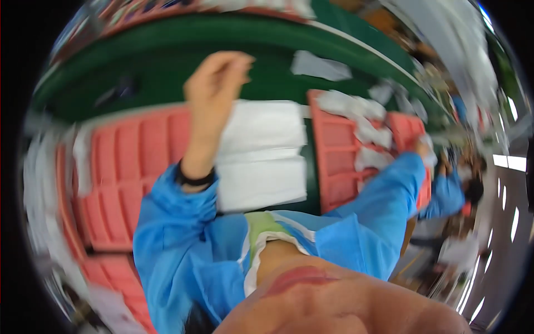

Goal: Packaging small electronic components into protective bags and organizing them into trays on a production floor.

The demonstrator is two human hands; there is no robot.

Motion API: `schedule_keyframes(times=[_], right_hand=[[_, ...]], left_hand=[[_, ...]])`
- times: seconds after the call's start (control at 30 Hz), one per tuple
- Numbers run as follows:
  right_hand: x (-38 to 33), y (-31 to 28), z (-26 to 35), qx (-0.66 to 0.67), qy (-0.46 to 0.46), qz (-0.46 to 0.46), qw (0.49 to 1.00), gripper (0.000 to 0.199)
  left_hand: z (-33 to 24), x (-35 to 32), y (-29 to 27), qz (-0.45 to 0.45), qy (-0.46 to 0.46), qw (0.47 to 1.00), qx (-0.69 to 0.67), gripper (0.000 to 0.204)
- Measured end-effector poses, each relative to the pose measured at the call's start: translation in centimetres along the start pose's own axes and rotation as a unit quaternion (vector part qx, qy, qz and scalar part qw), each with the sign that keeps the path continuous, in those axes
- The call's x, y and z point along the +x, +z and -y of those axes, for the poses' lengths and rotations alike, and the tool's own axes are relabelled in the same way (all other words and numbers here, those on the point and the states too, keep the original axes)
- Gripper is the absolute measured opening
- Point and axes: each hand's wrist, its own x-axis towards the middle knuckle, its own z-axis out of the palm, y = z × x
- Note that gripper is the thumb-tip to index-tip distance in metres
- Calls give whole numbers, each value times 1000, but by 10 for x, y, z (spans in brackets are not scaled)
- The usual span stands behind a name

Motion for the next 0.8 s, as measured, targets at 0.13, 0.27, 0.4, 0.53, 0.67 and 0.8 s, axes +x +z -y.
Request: schedule_keyframes(times=[0.13, 0.27, 0.4, 0.53, 0.67, 0.8], right_hand=[[-54, -30, 51, 161, -155, -6, 975, 27], [-50, -63, 71, 254, -205, -27, 945, 26], [-32, -106, 92, 325, -230, -41, 917, 26], [-35, -137, 97, 392, -230, -41, 890, 26], [6, -163, 61, 443, -206, -71, 870, 27], [-3, -214, 80, 510, -193, -95, 833, 27]], left_hand=[[-5, -6, -14, -32, 51, 997, 41, 9], [-9, 1, -14, 13, 70, 994, 80, 12], [-28, 23, -26, 58, 98, 965, 237, 20], [-29, 66, -81, 42, 88, 863, 495, 29], [36, 104, -188, -44, -4, 711, 702, 28], [105, 88, -351, 28, -164, 610, 775, 51]])
